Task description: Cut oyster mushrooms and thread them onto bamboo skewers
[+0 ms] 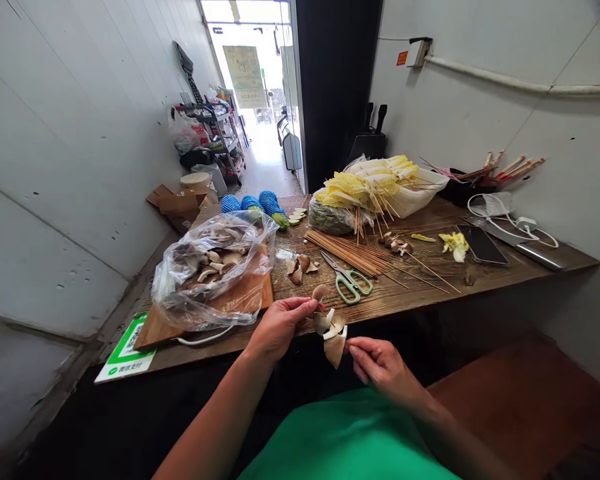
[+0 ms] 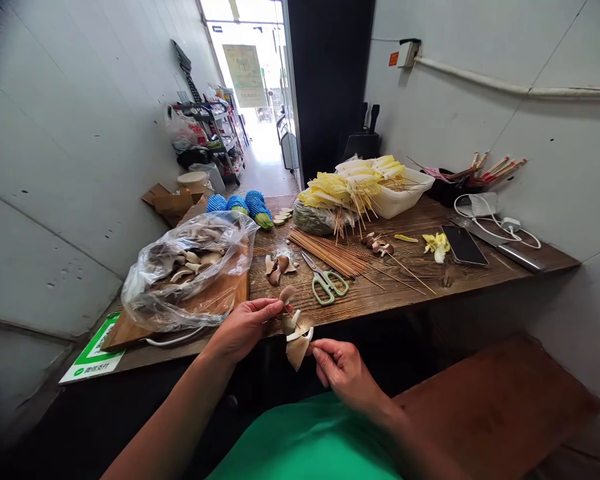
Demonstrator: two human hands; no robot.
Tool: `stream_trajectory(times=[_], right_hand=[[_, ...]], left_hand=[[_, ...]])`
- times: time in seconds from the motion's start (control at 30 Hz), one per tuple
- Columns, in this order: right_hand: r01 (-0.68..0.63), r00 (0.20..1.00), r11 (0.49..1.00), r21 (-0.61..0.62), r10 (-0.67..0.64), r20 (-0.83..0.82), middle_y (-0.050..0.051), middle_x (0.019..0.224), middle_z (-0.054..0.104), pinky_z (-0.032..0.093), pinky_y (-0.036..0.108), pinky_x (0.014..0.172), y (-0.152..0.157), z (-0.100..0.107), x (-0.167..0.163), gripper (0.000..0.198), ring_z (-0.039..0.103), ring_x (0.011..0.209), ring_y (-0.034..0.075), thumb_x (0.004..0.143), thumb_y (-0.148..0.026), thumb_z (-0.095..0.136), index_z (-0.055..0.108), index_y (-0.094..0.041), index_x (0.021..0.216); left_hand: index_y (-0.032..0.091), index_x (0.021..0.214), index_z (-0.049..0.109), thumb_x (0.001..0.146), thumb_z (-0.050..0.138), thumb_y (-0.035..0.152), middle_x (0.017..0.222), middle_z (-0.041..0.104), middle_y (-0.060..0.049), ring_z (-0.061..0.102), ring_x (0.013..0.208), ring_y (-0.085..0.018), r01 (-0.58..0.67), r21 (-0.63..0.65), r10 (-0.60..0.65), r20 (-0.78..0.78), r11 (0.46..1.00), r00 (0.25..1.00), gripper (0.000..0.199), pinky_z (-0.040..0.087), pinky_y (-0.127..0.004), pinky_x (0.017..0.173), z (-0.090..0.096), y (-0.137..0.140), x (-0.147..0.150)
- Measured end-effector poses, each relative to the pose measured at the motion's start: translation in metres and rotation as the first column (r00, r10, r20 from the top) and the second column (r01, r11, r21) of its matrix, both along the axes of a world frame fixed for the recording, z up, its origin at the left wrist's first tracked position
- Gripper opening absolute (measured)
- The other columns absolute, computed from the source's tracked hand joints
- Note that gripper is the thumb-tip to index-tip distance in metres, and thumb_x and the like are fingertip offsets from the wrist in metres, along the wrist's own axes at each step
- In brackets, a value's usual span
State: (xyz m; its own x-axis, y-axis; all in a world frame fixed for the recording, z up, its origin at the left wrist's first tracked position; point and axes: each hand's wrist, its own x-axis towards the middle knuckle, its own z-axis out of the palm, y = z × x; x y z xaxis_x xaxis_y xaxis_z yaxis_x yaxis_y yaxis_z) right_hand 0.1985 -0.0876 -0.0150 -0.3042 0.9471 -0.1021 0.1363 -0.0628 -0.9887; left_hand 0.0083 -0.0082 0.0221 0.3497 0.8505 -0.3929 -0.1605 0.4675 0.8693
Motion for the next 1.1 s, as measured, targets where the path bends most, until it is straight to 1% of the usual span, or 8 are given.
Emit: stream_trajectory(times=[0.13,0.3,0.43,0.5,0.6,0.77,0.9,1.1], right_hand=[[0.010,1.000,1.000,-0.009,-0.010,-0.007,-0.007,0.045,0.038,0.024,0.021,0.043,0.002,0.001,0.000,0.032,0.031,0.042,0.007,0.089,-0.040,0.042,0.054,-0.015,0.073],[0.023,1.000,0.999,-0.025,-0.023,0.005,-0.007,0.044,0.039,0.024,0.022,0.043,0.007,0.003,-0.001,0.036,0.031,0.041,0.007,0.087,-0.045,0.043,0.057,-0.014,0.075],[0.074,0.997,0.997,-0.027,-0.075,-0.016,-0.006,0.043,0.039,0.024,0.021,0.042,0.011,-0.003,0.001,0.037,0.031,0.040,0.006,0.086,-0.047,0.044,0.057,-0.015,0.072],[0.094,0.995,0.994,-0.047,-0.096,-0.039,-0.006,0.042,0.039,0.023,0.020,0.040,0.014,-0.007,0.003,0.038,0.030,0.039,0.006,0.085,-0.048,0.045,0.056,-0.015,0.071],[0.126,0.987,0.985,-0.122,-0.137,-0.086,-0.007,0.041,0.037,0.019,0.020,0.036,0.016,-0.013,0.004,0.039,0.026,0.035,0.004,0.083,-0.050,0.046,0.056,-0.014,0.073],[0.195,0.977,0.975,-0.103,-0.202,-0.072,-0.008,0.043,0.037,0.018,0.020,0.035,0.017,-0.020,0.006,0.038,0.026,0.035,0.004,0.084,-0.049,0.046,0.058,-0.013,0.083],[0.261,0.965,0.965,-0.019,-0.261,-0.002,-0.006,0.045,0.039,0.020,0.020,0.038,0.017,-0.025,0.011,0.037,0.029,0.039,0.006,0.084,-0.047,0.046,0.060,-0.013,0.085],[0.206,0.974,0.972,-0.110,-0.215,-0.076,-0.008,0.043,0.039,0.021,0.020,0.036,0.016,-0.025,0.013,0.038,0.026,0.034,0.005,0.085,-0.048,0.045,0.059,-0.013,0.088]], left_hand=[[0.010,0.079,0.071,0.062,0.075,0.034,0.083,0.070,-0.009,0.062,0.073,-0.016,0.007,0.004,-0.006,-0.037,1.000,0.999,0.029,0.046,-0.027,0.073,-0.004,0.000,0.002],[0.012,0.079,0.070,0.060,0.076,0.037,0.071,0.068,-0.005,0.058,0.060,-0.011,0.032,0.022,-0.029,-0.125,0.999,0.992,0.032,0.043,-0.022,0.062,-0.003,0.001,0.006],[0.013,0.101,0.066,0.072,0.062,0.047,0.076,0.069,-0.006,0.060,0.066,-0.014,-0.054,0.223,0.118,-0.287,0.973,0.951,0.045,0.044,-0.024,0.063,0.002,0.007,0.002],[0.014,0.100,0.066,0.076,0.057,0.045,0.073,0.069,-0.005,0.061,0.069,-0.016,-0.036,0.409,0.228,-0.431,0.912,0.873,0.040,0.044,-0.026,0.066,0.002,0.010,-0.001],[0.016,0.095,0.067,0.079,0.053,0.034,0.080,0.070,-0.006,0.062,0.075,-0.018,0.116,0.587,0.335,-0.601,0.802,0.725,0.028,0.045,-0.030,0.073,-0.004,0.016,-0.003],[0.016,0.101,0.065,0.081,0.046,0.022,0.103,0.066,-0.012,0.056,0.099,-0.026,0.399,0.660,0.531,-0.751,0.637,0.393,0.028,0.040,-0.037,0.088,-0.023,0.029,0.002],[0.015,0.109,0.060,0.082,0.047,0.026,0.105,0.063,-0.014,0.054,0.100,-0.027,0.468,0.603,0.583,-0.785,0.646,0.207,0.032,0.037,-0.037,0.089,-0.033,0.039,0.004],[0.010,0.107,0.059,0.083,0.047,0.036,0.101,0.061,-0.019,0.053,0.097,-0.030,0.461,0.556,0.577,-0.809,0.691,0.111,0.038,0.037,-0.039,0.086,-0.033,0.049,0.005]])
